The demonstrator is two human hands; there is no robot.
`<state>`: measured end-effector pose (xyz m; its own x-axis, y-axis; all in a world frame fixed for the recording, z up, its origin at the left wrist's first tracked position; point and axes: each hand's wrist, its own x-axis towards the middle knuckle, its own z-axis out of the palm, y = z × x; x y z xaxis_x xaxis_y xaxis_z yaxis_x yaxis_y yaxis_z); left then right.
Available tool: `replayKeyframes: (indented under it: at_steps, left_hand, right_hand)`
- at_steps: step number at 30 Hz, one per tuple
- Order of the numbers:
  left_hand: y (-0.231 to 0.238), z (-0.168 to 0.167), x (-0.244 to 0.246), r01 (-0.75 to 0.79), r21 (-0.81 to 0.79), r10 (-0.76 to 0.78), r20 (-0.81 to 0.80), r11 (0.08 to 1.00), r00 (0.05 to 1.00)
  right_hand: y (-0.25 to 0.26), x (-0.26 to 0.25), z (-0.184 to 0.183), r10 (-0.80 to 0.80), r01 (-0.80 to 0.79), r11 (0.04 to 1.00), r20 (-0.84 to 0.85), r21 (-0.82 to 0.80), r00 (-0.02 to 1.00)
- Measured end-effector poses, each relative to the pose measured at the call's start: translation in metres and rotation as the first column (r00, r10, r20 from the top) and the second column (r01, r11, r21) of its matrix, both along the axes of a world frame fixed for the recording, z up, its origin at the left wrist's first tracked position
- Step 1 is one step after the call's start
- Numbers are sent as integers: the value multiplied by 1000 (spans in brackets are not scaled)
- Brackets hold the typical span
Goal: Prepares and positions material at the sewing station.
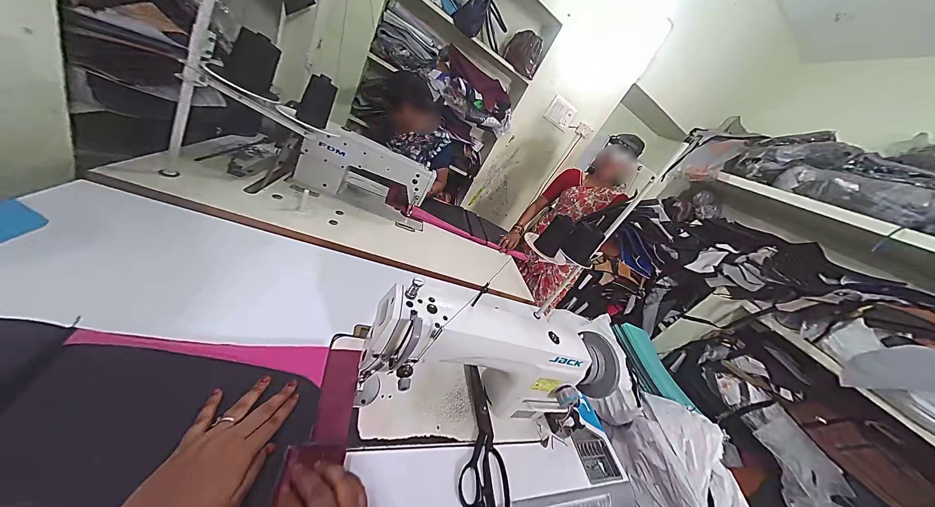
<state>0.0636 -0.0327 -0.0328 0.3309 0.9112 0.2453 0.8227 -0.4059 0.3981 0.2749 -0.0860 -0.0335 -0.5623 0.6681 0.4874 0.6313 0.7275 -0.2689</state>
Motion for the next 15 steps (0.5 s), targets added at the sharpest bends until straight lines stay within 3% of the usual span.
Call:
replayKeyframes:
  at_steps: [12, 15]
  left_hand:
    - [8, -19, 6, -58, 202, 45, 69, 978, 997]
    - [0, -3, 5, -70, 44, 67, 63, 997, 996]
  right_hand:
    - [57, -14, 5, -21, 21, 1000, -30, -17, 999]
    - [67, -19, 1, -49, 46, 998, -46, -47, 998]
